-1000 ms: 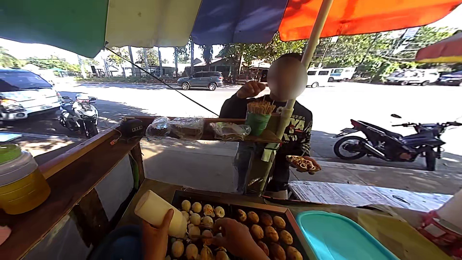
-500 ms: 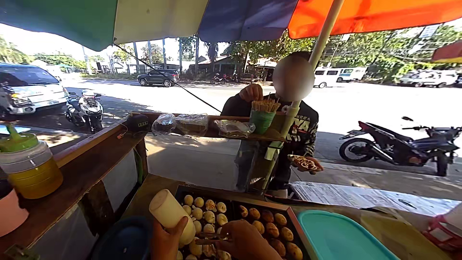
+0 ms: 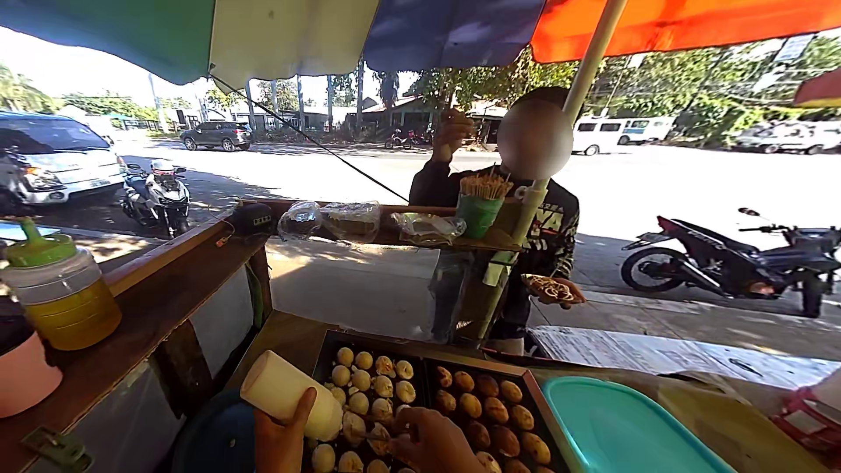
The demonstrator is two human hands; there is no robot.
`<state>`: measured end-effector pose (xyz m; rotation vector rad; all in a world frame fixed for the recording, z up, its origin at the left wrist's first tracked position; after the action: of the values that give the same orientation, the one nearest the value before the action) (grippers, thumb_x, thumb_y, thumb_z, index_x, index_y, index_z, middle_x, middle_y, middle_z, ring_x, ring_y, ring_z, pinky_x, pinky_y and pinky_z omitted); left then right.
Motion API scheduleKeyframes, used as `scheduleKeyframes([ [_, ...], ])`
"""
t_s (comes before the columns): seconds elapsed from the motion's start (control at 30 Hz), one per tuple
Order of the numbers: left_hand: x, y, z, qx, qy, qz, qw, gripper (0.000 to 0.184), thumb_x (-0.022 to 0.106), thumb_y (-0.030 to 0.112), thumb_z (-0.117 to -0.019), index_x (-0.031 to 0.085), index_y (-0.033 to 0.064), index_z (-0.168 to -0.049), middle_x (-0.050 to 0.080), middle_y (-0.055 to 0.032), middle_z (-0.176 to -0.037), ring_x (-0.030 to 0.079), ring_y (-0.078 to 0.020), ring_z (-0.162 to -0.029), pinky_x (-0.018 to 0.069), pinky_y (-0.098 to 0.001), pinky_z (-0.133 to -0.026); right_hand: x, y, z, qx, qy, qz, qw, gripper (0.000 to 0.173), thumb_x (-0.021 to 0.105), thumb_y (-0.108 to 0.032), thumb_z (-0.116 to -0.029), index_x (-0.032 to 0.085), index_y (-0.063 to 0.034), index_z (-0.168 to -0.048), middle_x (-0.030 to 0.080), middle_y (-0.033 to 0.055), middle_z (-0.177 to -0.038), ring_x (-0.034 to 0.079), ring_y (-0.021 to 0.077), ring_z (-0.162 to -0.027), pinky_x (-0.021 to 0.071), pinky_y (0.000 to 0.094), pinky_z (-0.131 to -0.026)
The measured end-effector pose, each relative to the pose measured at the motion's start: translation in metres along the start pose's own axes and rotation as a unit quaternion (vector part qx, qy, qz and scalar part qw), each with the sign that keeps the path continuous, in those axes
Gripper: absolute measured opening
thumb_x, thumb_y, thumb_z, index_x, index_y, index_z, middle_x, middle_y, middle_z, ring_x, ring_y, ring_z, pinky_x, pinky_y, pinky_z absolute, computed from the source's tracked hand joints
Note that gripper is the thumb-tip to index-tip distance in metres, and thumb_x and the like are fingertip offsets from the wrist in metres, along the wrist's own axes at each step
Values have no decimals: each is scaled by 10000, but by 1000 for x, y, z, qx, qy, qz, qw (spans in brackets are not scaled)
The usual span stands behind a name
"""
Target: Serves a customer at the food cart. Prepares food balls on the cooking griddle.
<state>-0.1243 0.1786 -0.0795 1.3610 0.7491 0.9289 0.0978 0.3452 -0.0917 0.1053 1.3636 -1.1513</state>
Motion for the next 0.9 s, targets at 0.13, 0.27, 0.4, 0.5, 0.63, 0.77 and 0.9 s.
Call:
scheduleKeyframes([
  [0.13,-6,1,7,-17,-3,18,1000,866,856,258,-840,339,-33,-1472,586,-256,-1253,652,-313,-1084,593,-482,-867,-2,-3,5,-31,28,5,999,474,676,-525,-940,741,-147,-1219,740,110,-1021,700,297,-917,544,580,-851],
  [0.27,-8,1,13,-29,-2,29,999,875,850,265,-848,324,-22,-1487,575,-262,-1280,648,-330,-1115,595,-506,-886,-10,-15,10,-36,18,60,997,421,654,-508,-961,758,-175,-1197,733,99,-1083,697,289,-943,544,568,-854],
  [0.4,-6,7,19,20,-5,14,1000,915,875,243,-812,320,-45,-1480,591,-250,-1259,661,-285,-1102,597,-454,-907,-6,-27,18,-50,-39,92,994,551,614,-611,-952,742,-143,-1212,742,131,-1097,703,330,-1016,530,610,-885],
  [0.5,-5,10,25,68,-12,-63,996,981,893,296,-775,324,-83,-1480,601,-254,-1281,632,-275,-1171,535,-436,-1006,-5,-33,25,-64,-70,138,986,566,634,-636,-923,748,-158,-1205,746,132,-1131,700,353,-1069,519,644,-903],
  [0.63,-2,10,32,76,-49,-99,991,988,889,331,-773,332,-98,-1466,601,-259,-1278,629,-277,-1176,528,-431,-1016,-31,-35,36,-58,-92,124,986,546,642,-637,-924,759,-157,-1154,753,127,-1038,707,335,-995,517,628,-870],
  [0.77,0,12,38,72,-59,-76,993,980,886,291,-782,315,-96,-1477,572,-264,-1312,611,-268,-1197,522,-406,-1021,-20,-34,29,-35,-130,114,984,547,571,-591,-993,738,-95,-1153,727,169,-1096,678,370,-1074,499,638,-915],
  [0.9,-6,10,36,64,-49,-59,995,969,885,278,-787,314,-76,-1485,582,-245,-1302,621,-253,-1181,535,-405,-1008,-10,-27,23,-40,-140,76,986,537,565,-574,-1007,741,-96,-1177,726,177,-1117,672,376,-1091,491,639,-940],
])
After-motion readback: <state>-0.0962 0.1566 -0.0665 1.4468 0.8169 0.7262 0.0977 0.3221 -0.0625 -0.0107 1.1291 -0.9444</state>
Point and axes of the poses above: each hand's wrist, its own z-axis away from the middle knuckle, its own x-axis out of the palm, y = z × x, the point moved 7 cm from there along -z, towards the middle knuckle
